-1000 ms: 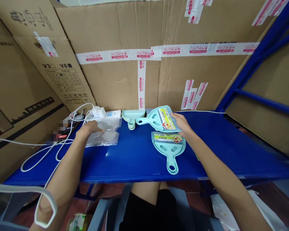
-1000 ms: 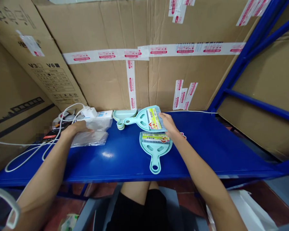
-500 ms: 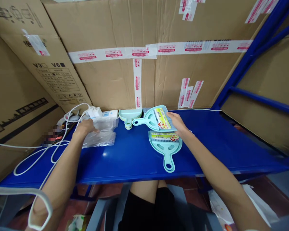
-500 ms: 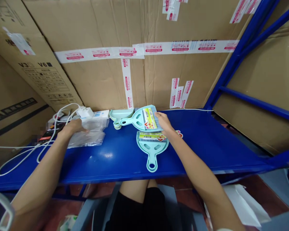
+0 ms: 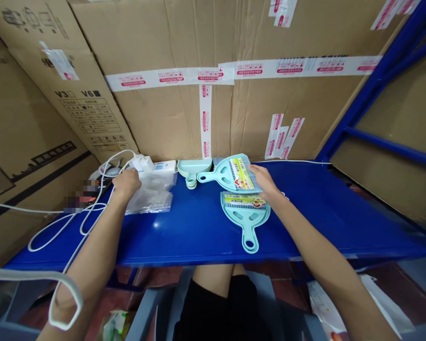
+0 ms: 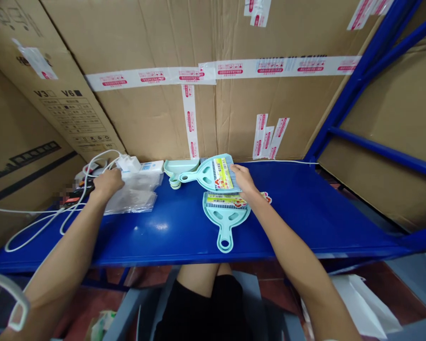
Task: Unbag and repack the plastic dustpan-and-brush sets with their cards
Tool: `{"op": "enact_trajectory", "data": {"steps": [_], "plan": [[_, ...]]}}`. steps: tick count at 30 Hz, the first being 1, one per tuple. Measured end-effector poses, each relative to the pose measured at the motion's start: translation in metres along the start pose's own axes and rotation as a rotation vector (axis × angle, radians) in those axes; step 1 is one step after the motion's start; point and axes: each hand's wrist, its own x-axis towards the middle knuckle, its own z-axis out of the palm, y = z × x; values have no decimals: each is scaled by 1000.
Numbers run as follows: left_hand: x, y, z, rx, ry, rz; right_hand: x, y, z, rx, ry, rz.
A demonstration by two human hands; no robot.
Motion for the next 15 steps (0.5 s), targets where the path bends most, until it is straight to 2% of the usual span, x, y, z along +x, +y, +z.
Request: {"op": "enact_trajectory", "data": {"steps": [3,7,15], "plan": [[-5,6,-3,69,-52,-82,-2,-3,2,11,40,46],[-10,9,-9,50,-104,-38,-3,-4,2,10,42,52],[-17,6,-20,17,17,-24,-1,0,-1,-2,65,15]]}}
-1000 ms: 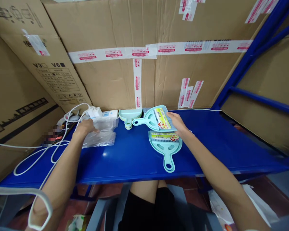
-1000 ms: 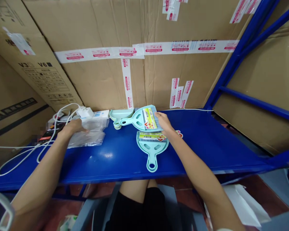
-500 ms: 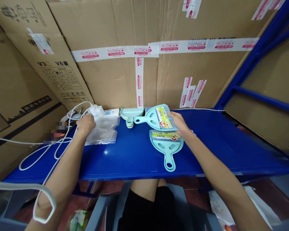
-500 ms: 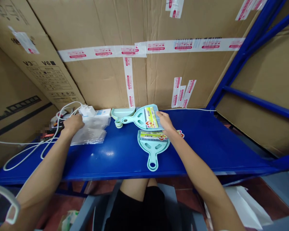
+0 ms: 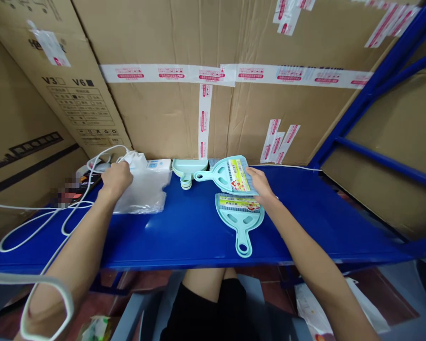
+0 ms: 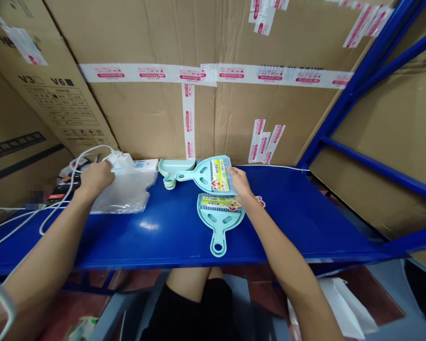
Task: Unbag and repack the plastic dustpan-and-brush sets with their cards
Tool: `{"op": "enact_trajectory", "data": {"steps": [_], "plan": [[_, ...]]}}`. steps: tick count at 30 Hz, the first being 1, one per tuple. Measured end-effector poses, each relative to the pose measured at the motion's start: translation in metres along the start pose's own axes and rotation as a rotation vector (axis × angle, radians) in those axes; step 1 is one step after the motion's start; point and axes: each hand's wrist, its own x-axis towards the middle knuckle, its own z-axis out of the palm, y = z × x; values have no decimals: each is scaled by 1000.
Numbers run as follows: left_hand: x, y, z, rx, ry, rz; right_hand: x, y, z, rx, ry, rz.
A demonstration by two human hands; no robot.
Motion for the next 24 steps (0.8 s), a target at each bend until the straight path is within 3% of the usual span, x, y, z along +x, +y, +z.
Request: {"op": "enact_trajectory", "data": {"steps": [8,11,13,15,17,20,22,24], "plan": [[-3,2,-8,-28,132,-32,-1,-3,1,11,19,2],[-3,1,-12,-82,283,-17,-2,-4,2,18,27,9],[-2,-2,-17,-186,390,28,-2,-6,2,22,25,12],[-1,-6,-24,-403,403,143,-1,-6,1,22,28,10],[-2,-6,-28,-729,309,276,2,-7,0,21,37,-5],[-11,10,-23,-1112,2,440,6,-6,-4,17,49,-36],[-25,33,-10,-1162,-218,592,8,-6,-6,15,51,-41],[-43,60,6,-1135,-285,740,9,-7,-7,19,56,-41]]}}
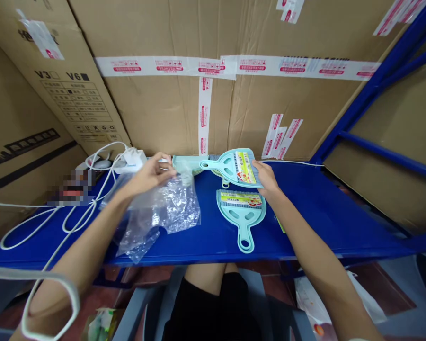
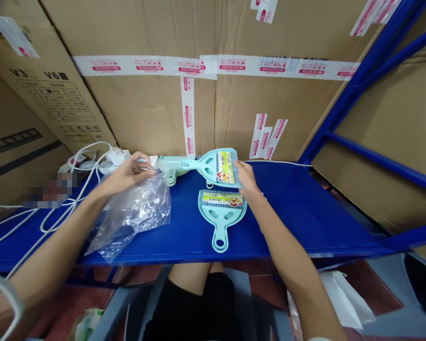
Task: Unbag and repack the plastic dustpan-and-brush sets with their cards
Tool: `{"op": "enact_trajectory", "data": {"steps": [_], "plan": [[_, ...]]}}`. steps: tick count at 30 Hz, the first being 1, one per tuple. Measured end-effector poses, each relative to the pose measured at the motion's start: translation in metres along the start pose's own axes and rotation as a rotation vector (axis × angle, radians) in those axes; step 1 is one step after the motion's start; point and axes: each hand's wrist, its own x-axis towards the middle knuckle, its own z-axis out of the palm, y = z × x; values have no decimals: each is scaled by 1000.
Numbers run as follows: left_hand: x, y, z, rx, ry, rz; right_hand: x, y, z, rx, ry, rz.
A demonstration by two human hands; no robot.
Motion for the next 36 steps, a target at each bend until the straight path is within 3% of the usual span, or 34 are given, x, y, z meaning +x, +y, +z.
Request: {"op": "enact_trajectory", "data": {"steps": [3,6,8,12,14,18,23,27,32,36], "plan": [[0,1,44,217,-26,252,-1,-1,0,14,21,18],[-3,8,53,398,-7,436,-2,-2,1,17,28,36],[-6,13,45,392,-123,394,-3,-3,2,19,16,27],[-9,10,30,427,-531,147,-5,-3,4,4,3,20],[-10,4,31,504,-588,113,-6,-2,4,-3,-15,20],[-10,-1,37,520,-633,163,-8,2,5,-9,-70,49],[-12,16,29,371,-642,218,-15,4,9,-64,-215,112],[-13,28,23,314,-560,244,-22,0,10,-110,-313,110],[-16,38,19,316,-490,314,-24,-6,8,-135,-339,99],[-18,42,24,290,-419,370,-30,-4,11,-188,-415,128]]}}
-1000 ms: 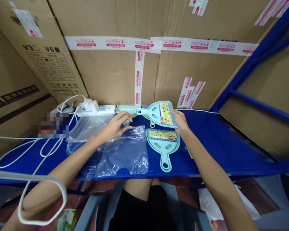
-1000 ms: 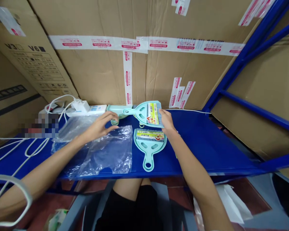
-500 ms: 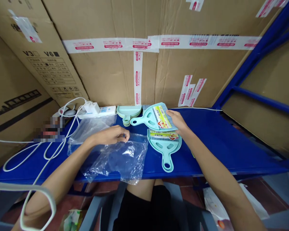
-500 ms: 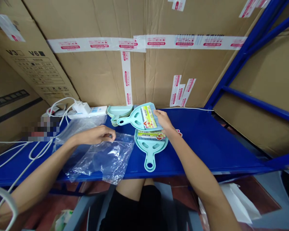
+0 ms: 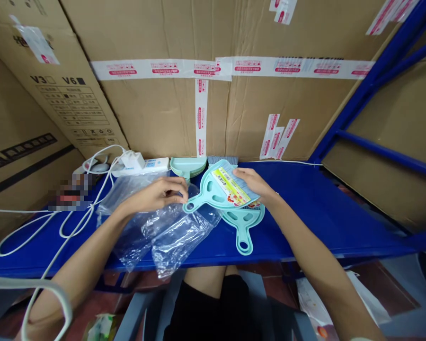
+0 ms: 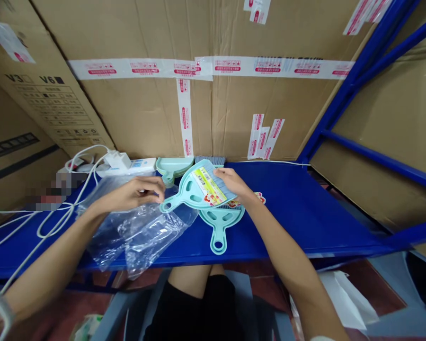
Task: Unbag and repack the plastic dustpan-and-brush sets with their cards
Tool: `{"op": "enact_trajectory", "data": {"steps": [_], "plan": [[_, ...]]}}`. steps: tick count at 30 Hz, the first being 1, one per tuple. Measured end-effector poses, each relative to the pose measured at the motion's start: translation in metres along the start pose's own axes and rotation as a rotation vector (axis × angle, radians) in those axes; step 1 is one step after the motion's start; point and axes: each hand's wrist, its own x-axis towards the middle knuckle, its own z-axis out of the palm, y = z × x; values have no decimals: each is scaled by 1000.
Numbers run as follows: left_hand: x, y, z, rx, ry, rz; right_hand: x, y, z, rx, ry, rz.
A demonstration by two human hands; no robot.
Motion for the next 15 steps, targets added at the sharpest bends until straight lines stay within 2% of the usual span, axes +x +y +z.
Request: {"op": "enact_trajectory", "data": {"steps": [8,15], "plan": [[9,2,30,28,151,99,-13,14,31,-12,-92,94],[9,3,39,79,237,155,-22,25,51,0,-123,141]]}}
